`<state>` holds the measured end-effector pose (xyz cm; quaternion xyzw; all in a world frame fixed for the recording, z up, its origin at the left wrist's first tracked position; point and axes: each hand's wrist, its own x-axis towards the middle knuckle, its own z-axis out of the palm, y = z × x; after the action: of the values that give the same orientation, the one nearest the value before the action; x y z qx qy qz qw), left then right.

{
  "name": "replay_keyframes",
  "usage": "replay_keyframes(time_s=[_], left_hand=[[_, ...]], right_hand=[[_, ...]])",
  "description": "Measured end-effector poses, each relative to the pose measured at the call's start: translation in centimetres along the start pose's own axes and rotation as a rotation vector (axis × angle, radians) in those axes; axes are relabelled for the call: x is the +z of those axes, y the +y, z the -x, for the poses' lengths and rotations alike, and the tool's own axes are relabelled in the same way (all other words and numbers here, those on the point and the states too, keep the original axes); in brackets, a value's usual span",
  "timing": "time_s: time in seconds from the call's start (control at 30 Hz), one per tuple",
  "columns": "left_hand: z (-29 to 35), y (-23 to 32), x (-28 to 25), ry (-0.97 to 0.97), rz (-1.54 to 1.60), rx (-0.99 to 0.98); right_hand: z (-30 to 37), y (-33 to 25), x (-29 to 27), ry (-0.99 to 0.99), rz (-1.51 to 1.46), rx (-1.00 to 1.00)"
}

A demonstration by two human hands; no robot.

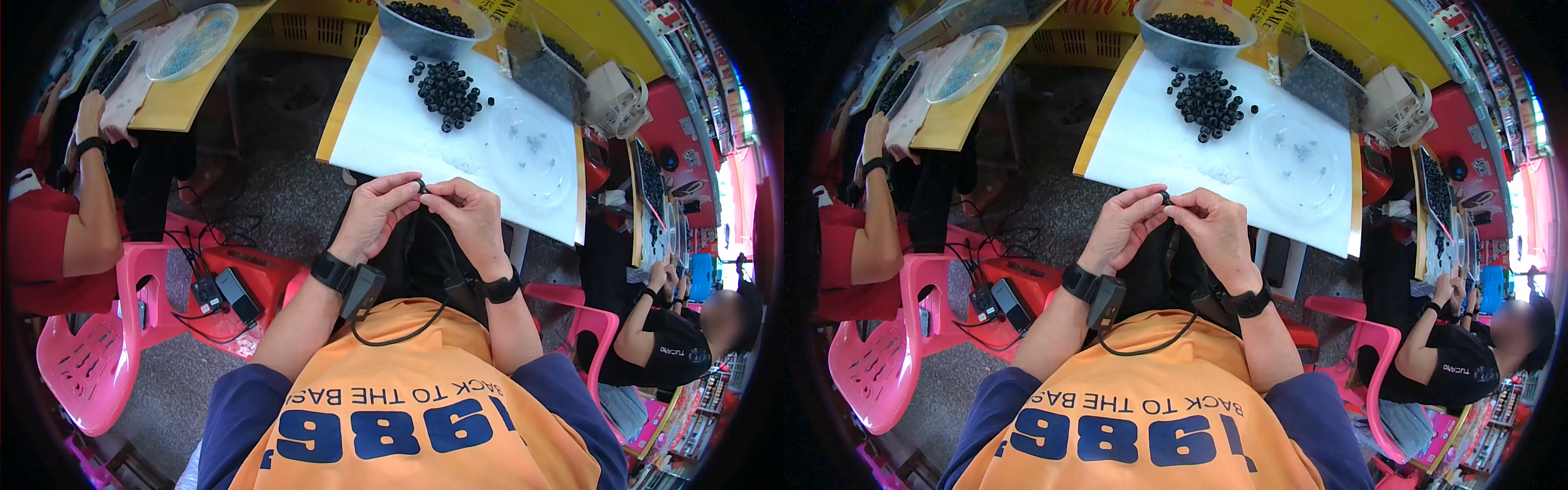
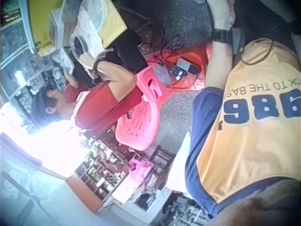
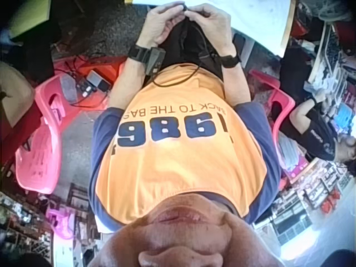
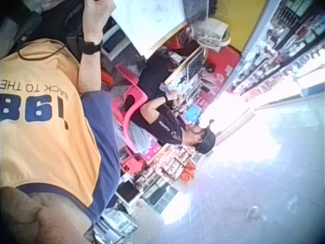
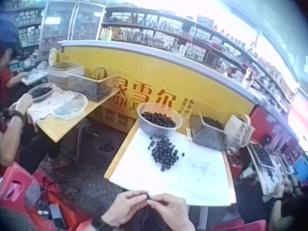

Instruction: Sorting and inspecting small black plastic components in a workshop setting.

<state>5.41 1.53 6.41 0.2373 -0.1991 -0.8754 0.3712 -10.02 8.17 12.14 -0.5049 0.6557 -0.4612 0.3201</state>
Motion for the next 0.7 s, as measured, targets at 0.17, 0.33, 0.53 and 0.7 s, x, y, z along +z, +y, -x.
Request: replay_keyframes(time_s=[0.17, 0.33, 0.53, 0.7], left_hand=[[-0.1, 0.2, -0.3, -0.031, -0.043, -0.052], [0.0, 0.2, -0.4, -0.117, -0.004, -0.128], [-0.4, -0.1, -1.6, -0.203, 0.026, -0.315], [-0.4, -0.1, -2.0, -0.225, -0.071, -0.346]], right_hand=[[-0.2, 0.1, -0.3, -0.068, -0.061, 0.006], [-0.9, -0.6, -1.7, -0.218, 0.189, -0.148], [-0.7, 0.4, -1.9, -0.235, 0.165, -0.207], [-0.1, 0.1, -1.8, -0.214, 0.195, -0.178]])
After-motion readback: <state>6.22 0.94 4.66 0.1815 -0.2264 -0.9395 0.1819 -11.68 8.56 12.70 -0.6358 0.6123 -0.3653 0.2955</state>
